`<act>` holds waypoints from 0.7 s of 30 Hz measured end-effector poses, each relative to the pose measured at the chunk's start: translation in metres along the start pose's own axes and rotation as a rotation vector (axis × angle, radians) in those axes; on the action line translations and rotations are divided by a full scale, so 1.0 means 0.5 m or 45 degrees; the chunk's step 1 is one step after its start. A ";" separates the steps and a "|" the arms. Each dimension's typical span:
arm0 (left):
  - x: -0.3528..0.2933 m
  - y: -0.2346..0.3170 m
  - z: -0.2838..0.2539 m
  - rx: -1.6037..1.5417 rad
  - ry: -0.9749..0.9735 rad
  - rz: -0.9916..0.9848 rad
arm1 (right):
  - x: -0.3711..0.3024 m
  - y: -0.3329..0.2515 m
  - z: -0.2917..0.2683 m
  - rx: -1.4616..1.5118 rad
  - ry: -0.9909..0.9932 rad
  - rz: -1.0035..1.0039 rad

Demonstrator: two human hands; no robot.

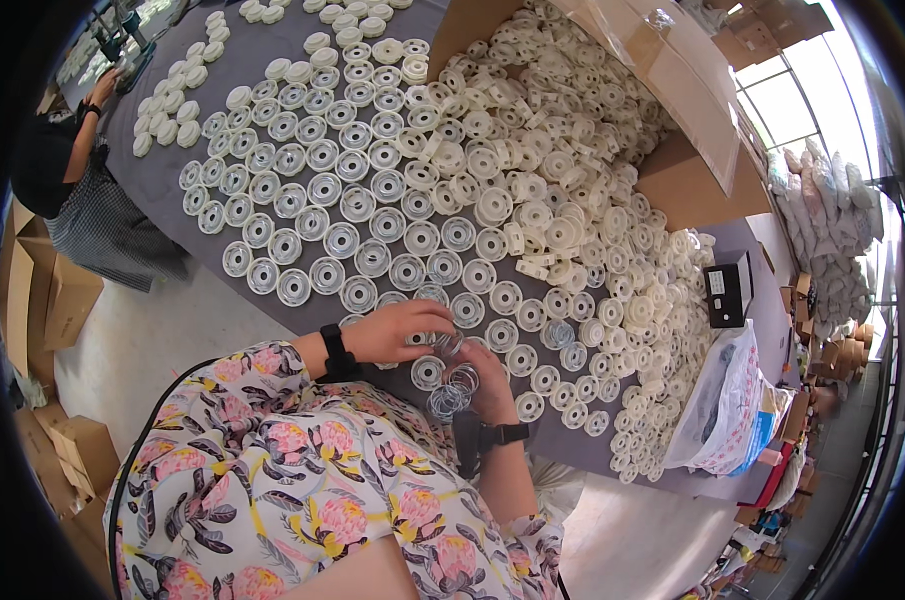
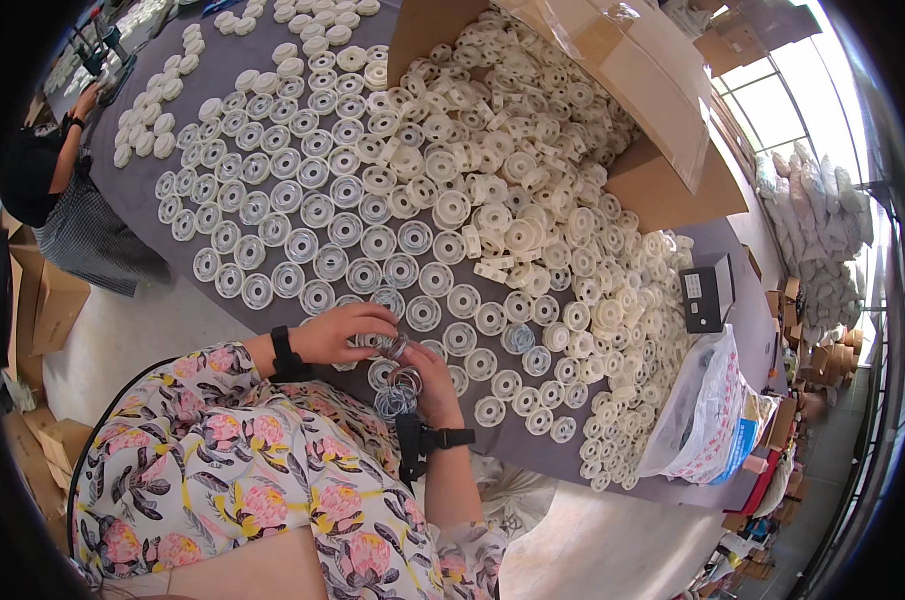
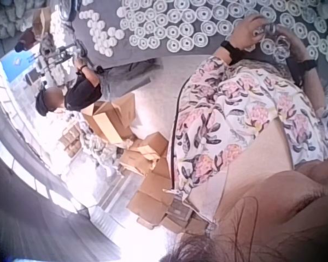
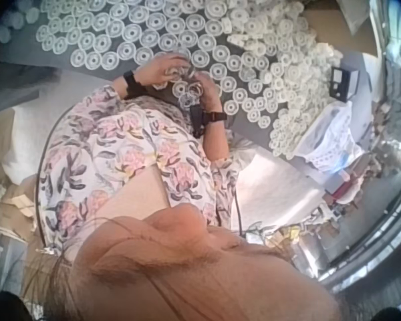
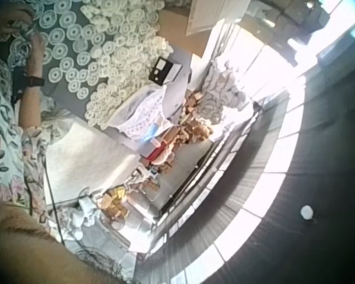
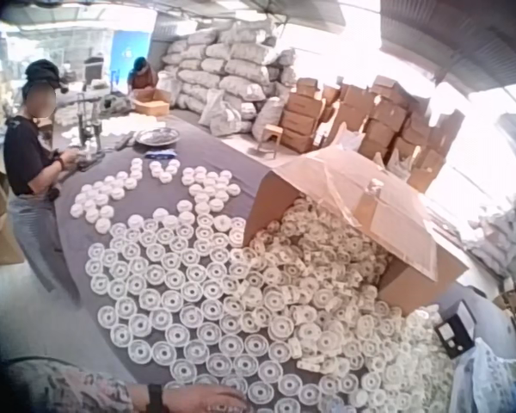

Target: Sorting and collecting white plastic circular parts into bags or containers on a table and floor.

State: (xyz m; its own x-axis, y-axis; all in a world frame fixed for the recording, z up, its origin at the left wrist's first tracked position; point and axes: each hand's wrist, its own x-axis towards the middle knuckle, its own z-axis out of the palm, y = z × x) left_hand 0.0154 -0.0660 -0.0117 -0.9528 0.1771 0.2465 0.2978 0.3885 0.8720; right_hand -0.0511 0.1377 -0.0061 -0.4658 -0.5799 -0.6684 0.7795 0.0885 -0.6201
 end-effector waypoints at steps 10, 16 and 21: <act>-0.007 0.002 0.010 -0.613 0.037 -0.439 | -0.001 0.002 0.026 -0.192 0.155 -0.082; -0.003 -0.018 0.015 -0.973 0.148 -0.895 | 0.005 0.026 0.038 -1.092 0.412 -0.448; 0.006 -0.057 0.014 -1.560 0.061 -1.385 | -0.001 0.024 0.057 -1.553 0.480 -0.868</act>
State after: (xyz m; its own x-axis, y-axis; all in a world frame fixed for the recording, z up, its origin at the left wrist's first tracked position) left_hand 0.0042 -0.0703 -0.0388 -0.6786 0.2800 -0.6791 -0.6734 -0.6064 0.4229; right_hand -0.0294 0.1160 -0.0014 -0.8245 -0.5635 -0.0523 -0.3810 0.6211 -0.6849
